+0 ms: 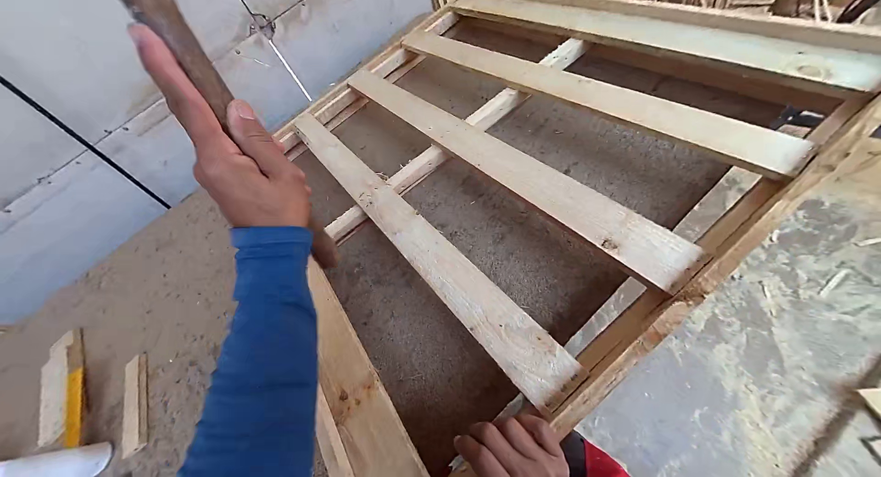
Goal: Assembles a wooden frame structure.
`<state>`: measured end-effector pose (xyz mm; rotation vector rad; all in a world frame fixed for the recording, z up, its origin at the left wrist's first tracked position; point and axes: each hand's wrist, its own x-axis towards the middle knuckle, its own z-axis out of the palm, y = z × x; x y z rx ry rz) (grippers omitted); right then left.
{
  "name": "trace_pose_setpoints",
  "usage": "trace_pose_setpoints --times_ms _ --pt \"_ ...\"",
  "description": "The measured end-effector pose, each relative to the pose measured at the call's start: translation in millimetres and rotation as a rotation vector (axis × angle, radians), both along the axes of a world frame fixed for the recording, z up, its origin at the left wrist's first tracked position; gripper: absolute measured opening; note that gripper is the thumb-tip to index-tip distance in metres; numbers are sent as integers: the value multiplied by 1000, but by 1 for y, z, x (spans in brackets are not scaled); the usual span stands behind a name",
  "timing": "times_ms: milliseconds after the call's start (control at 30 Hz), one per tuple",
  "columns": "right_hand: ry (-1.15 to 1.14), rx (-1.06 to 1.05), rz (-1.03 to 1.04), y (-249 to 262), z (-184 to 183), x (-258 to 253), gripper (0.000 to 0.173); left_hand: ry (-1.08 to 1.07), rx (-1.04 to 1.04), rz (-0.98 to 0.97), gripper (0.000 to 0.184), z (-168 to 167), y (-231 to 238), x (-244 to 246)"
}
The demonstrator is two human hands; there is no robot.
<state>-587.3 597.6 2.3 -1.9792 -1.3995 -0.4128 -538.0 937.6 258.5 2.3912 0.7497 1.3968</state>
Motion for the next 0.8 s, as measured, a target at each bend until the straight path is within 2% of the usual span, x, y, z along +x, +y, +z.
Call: trace_pose_setpoints --times_ms 33,67,133,167,200,267,300,367,433,500,600,667,700,733,800 --pt "16 -28 56 0 3 4 30 33 46 46 66 -18 3 8" --pt "47 -49 136 -2 7 9 31 188 12 105 66 -49 1 9" --pt "127 -24 326 -13 14 27 33 629 -238 204 64 -109 -5 3" --pt "151 -1 374 -19 19 45 34 780 -403 234 62 -118 -3 4" --pt "168 20 364 -26 25 69 33 823 -564 238 60 -109 0 10" --pt "171 41 263 -58 35 129 29 696 -698 246 57 -77 -13 8" --pt "132 50 184 -69 35 169 32 581 -652 241 57 -53 -23 10" --pt "46 25 55 -101 30 253 47 340 -532 174 57 -7 -48 22" --pt "-50 -25 -1 -136 18 329 59 172 -459 89 53 28 -67 25" --pt "-141 -53 -9 -149 8 387 69 9 -331 70 34 43 -78 37" --pt "-212 21 18 -138 -6 416 75 -145 -140 37 36 43 -102 88" --pt "-192 55 9 -134 -8 413 71 -130 -16 -10 54 17 -109 139" --pt "-173 44 1 -135 -10 412 70 -38 -11 18 62 -9 -105 161" --pt "-156 30 -9 -136 -12 410 70 126 -49 93 65 -45 -99 177" --pt "-132 8 -27 -136 -14 411 69 625 -249 217 66 -103 -86 196"
